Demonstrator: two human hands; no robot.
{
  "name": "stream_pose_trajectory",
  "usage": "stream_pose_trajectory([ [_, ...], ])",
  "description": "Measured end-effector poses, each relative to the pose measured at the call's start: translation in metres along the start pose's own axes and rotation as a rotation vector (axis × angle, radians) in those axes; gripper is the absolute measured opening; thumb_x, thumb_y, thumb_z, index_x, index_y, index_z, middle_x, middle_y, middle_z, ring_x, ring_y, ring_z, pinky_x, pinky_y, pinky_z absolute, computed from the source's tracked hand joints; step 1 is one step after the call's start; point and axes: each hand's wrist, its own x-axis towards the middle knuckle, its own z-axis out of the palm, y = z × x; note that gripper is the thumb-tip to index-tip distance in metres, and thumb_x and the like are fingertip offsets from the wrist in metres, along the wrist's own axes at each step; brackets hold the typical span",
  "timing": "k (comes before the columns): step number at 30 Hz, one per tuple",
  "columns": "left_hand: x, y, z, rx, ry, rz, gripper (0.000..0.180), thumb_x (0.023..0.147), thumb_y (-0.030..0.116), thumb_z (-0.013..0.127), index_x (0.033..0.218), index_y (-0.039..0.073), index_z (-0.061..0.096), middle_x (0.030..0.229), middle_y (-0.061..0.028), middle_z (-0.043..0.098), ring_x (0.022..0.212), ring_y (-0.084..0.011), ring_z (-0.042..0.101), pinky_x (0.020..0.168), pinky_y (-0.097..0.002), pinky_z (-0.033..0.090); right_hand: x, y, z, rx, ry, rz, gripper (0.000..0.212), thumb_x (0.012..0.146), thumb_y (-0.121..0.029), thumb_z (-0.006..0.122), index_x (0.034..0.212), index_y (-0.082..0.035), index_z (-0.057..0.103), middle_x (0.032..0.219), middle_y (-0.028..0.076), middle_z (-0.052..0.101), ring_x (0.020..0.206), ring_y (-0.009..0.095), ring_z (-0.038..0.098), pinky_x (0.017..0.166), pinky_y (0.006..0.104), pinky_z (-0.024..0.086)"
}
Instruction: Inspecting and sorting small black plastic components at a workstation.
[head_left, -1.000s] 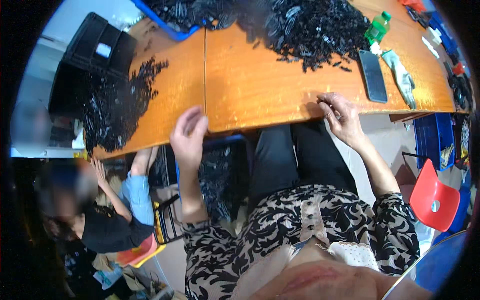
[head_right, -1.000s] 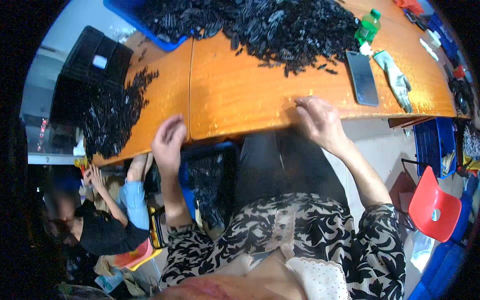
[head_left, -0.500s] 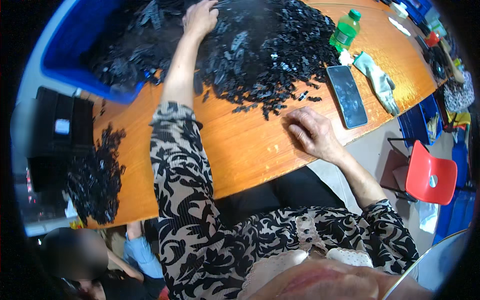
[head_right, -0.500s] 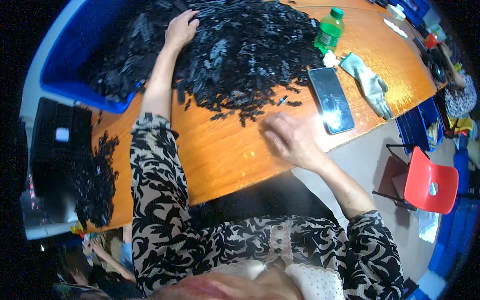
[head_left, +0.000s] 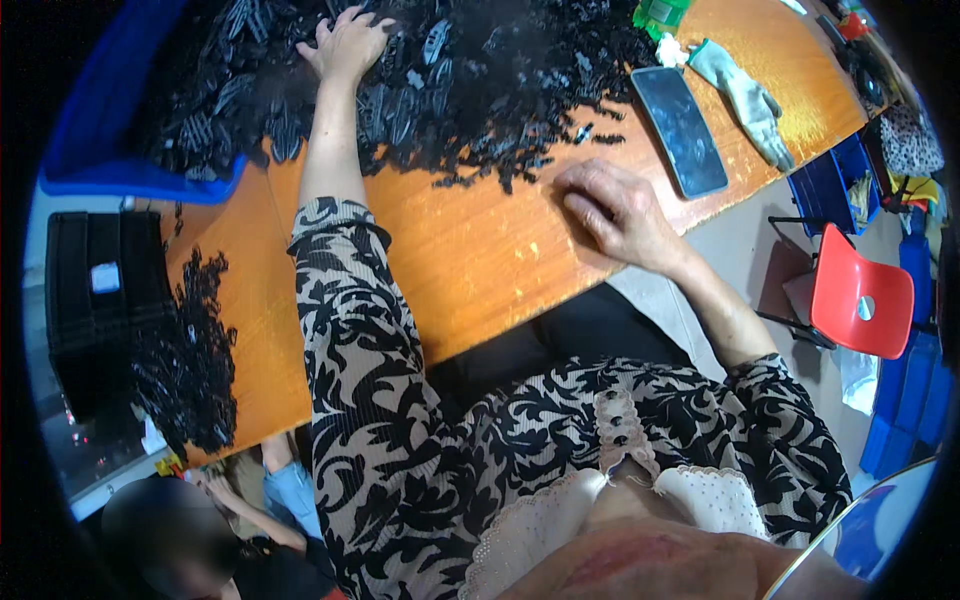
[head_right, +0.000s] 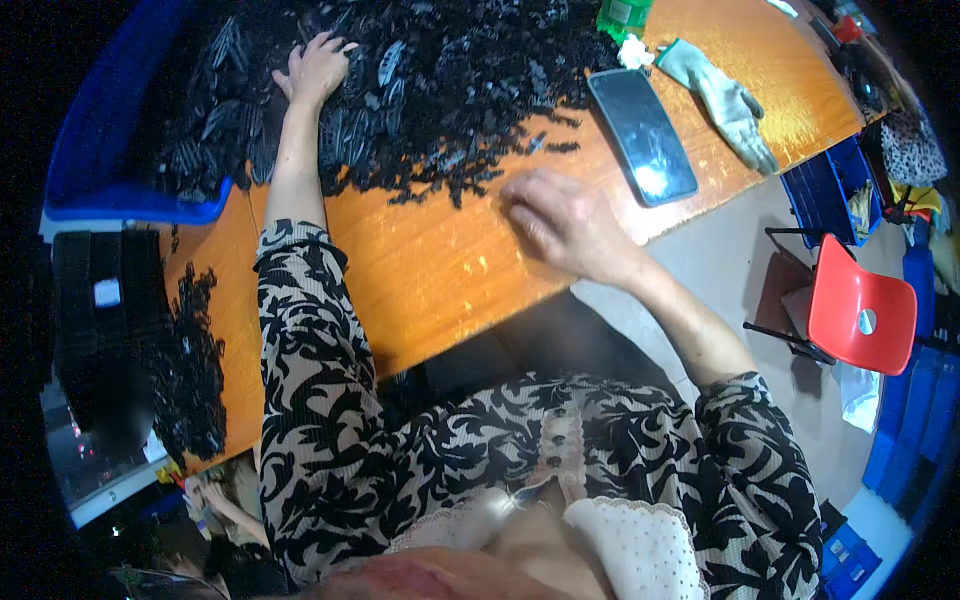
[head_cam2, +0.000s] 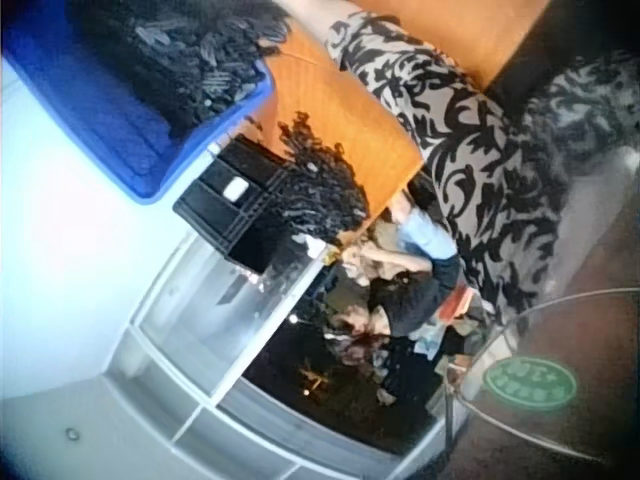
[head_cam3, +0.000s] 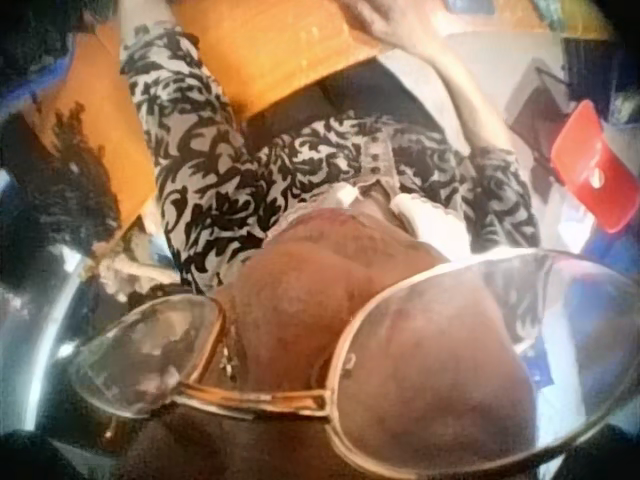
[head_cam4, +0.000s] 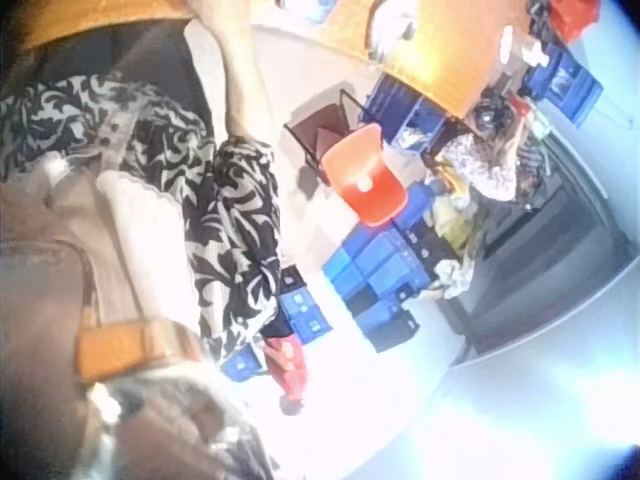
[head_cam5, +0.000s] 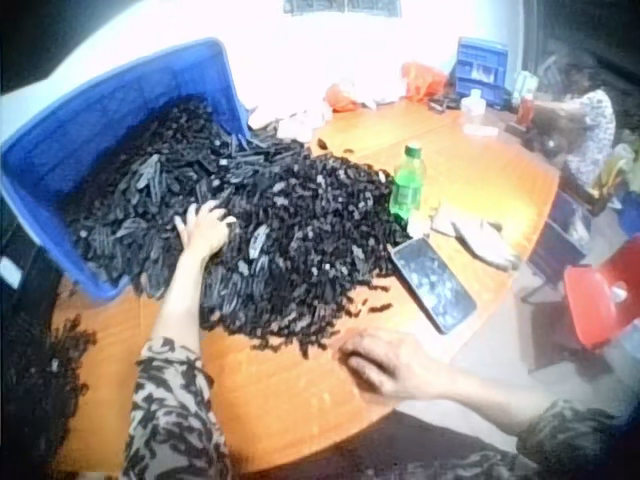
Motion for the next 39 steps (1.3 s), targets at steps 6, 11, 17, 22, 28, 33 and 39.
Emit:
stream_pose_trajectory([
  [6, -0.049, -0.014, -0.030, -0.241, -0.099, -0.131, 0.060, 0.088, 0.058, 0.049, 0.140, 0.031, 0.056, 0.149, -0.0052, 0.052, 0.141, -0.0341, 0.041, 0.111, -0.0643, 0.025, 0.000, 0.000, 0.007, -0.067, 0.035, 0.006, 0.023, 0.090, -0.014, 0.069, 0.110, -0.004, 0.068, 0.098, 0.014, 0.068, 0.086, 0.034, 0.068, 0.072, 0.0400, 0.056],
  [11, -0.103, -0.019, -0.050, -0.176, -0.013, -0.158, 0.052, 0.091, 0.049, 0.053, 0.137, 0.026, 0.060, 0.142, -0.0089, 0.057, 0.132, -0.0342, 0.051, 0.107, -0.0590, 0.035, 0.003, -0.024, 0.026, -0.244, 0.000, -0.075, 0.028, 0.090, -0.028, 0.071, 0.112, -0.011, 0.069, 0.096, 0.010, 0.066, 0.087, 0.031, 0.067, 0.070, 0.0418, 0.055],
  [17, -0.147, -0.019, -0.094, -0.547, -0.098, -0.118, 0.055, 0.092, 0.058, 0.055, 0.132, 0.021, 0.063, 0.140, -0.0127, 0.058, 0.135, -0.0315, 0.049, 0.106, -0.0621, 0.035, 0.014, -0.019, 0.048, -0.384, 0.005, -0.196, 0.017, 0.091, -0.026, 0.068, 0.100, -0.011, 0.070, 0.091, 0.010, 0.063, 0.088, 0.031, 0.066, 0.067, 0.0433, 0.054],
  [22, -0.209, -0.036, -0.121, -0.675, 0.086, -0.114, 0.048, 0.093, 0.044, 0.055, 0.132, 0.018, 0.063, 0.134, -0.0154, 0.061, 0.125, -0.0305, 0.057, 0.103, -0.0542, 0.041, 0.014, -0.018, 0.049, -0.374, 0.068, -0.208, 0.019, 0.091, -0.025, 0.068, 0.103, -0.010, 0.071, 0.095, 0.009, 0.063, 0.092, 0.029, 0.065, 0.071, 0.0430, 0.055],
  [28, -0.320, -0.014, -0.136, -0.381, 0.271, 0.005, 0.026, 0.091, 0.009, 0.059, 0.114, 0.005, 0.070, 0.124, -0.0185, 0.065, 0.113, -0.0352, 0.063, 0.098, -0.0430, 0.049, 0.018, -0.025, 0.044, -0.377, 0.027, -0.239, 0.019, 0.089, -0.019, 0.067, 0.105, -0.009, 0.070, 0.109, 0.008, 0.064, 0.099, 0.029, 0.064, 0.075, 0.0410, 0.056],
  [33, -0.353, 0.026, -0.139, -0.302, 0.189, -0.163, 0.027, 0.085, 0.012, 0.071, 0.111, 0.006, 0.064, 0.108, -0.0148, 0.068, 0.105, -0.0340, 0.063, 0.093, -0.0443, 0.047, 0.012, -0.016, 0.044, -0.287, 0.005, -0.414, 0.018, 0.082, -0.008, 0.064, 0.100, -0.006, 0.066, 0.111, 0.011, 0.064, 0.102, 0.030, 0.063, 0.079, 0.0414, 0.056],
  [39, -0.362, 0.070, -0.131, -0.554, 0.434, -0.283, 0.030, 0.089, 0.014, 0.069, 0.117, 0.005, 0.061, 0.100, -0.0151, 0.068, 0.101, -0.0366, 0.063, 0.086, -0.0458, 0.048, 0.003, -0.013, 0.036, -0.242, -0.110, -0.357, 0.021, 0.085, -0.009, 0.064, 0.106, -0.006, 0.064, 0.095, 0.011, 0.061, 0.094, 0.032, 0.062, 0.076, 0.0421, 0.053],
])
